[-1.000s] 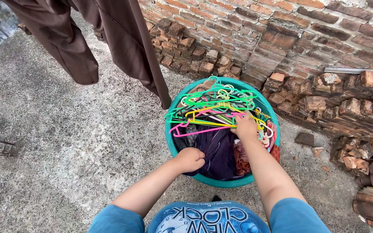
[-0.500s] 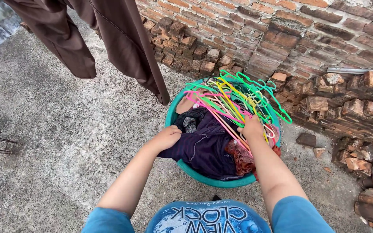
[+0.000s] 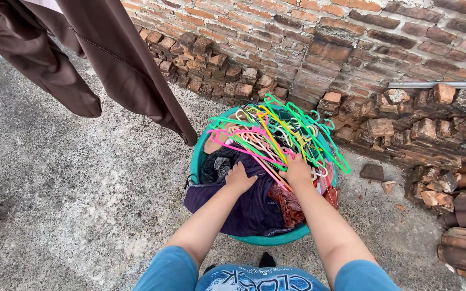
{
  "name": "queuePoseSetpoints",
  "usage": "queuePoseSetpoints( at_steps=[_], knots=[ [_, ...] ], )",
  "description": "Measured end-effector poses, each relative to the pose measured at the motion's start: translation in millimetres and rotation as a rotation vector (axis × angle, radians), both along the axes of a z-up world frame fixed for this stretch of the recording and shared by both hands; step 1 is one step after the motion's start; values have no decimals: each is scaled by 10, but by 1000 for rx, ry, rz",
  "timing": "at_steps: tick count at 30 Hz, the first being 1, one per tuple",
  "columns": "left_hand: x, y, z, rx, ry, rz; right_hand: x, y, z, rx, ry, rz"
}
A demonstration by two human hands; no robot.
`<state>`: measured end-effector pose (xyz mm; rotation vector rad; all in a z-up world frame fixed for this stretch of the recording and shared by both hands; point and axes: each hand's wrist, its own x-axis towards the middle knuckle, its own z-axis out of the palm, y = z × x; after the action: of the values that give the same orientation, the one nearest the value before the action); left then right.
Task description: Hanging various items of wet laundry on plastic hangers and clipping them to an outdoor clothesline.
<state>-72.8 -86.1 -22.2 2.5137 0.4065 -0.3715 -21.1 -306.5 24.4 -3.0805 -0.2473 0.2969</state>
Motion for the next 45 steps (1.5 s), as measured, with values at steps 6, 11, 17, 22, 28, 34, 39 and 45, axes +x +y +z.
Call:
queuePoseSetpoints(
  at_steps=[6,11,17,22,28,34,39,45],
  knots=[
    [46,-538,303,0,-321,168,5,16,113,-123,-42,48],
    [102,-769,205,-31,-565,70,10,-96,278,-119,22,112],
    [534,-1192,434,129,-883,-491,182,-245,-325,-74,-341,254],
    [817,-1163,249,180,-591,-441,69,-232,131,1,-37,212],
    [914,-1013,-59,208,-571,-414,439,-894,-95,315,-21,405],
    [845,-975,114,155,-506,-406,1444,-1389,-583,482,-9,-242],
    [851,-907,126,214,-562,-402,1050,-1012,-410,344,177,-250],
    [824,-722,-194,-62,-885,-215,864,-679,-455,429,175,-119]
  ],
)
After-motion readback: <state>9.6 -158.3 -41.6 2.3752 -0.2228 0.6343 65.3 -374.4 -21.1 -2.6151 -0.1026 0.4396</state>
